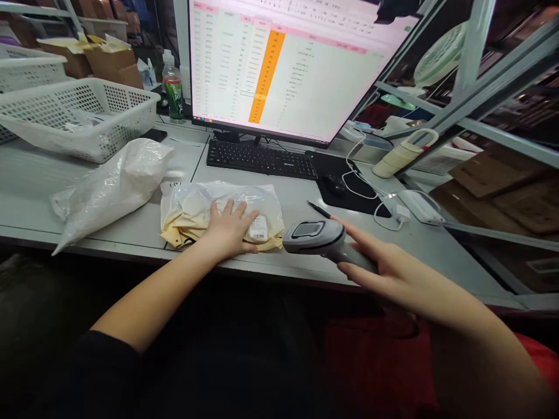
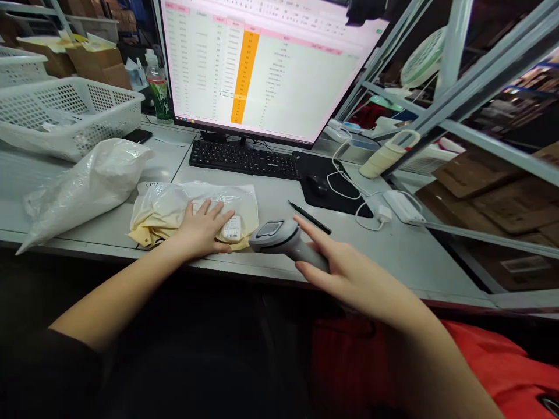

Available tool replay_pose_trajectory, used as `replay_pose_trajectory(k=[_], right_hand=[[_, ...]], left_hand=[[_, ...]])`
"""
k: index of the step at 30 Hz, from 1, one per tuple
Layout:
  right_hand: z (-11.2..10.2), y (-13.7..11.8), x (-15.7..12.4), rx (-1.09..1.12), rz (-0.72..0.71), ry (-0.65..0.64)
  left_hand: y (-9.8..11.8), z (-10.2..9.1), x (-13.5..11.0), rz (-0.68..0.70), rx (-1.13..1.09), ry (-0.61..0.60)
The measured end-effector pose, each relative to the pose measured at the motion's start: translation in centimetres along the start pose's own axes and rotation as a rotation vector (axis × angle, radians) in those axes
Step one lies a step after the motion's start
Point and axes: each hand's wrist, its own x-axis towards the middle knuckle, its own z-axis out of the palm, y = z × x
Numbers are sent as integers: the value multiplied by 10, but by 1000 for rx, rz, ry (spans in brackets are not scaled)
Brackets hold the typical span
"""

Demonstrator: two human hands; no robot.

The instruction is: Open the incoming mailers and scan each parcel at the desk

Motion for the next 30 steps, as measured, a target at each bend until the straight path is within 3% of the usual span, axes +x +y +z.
replay_pose_trajectory(k=[3, 9, 20, 26, 30], right_hand=[[-4, -23, 6, -46, -48, -111], [-11, -54, 11, -151, -118, -123], [-13, -54, 9, -120, -99, -107], [-9, -36, 13, -80, -16, 23], [-13, 18, 28, -26, 162, 101]], left_hand=[[0, -1, 2, -18, -28, -9], [-1, 2, 1, -19, -31, 37], [-2, 5, -2, 4, -29, 86], [1, 5, -14, 49, -27, 199], [-15, -3, -45, 122, -34, 350]])
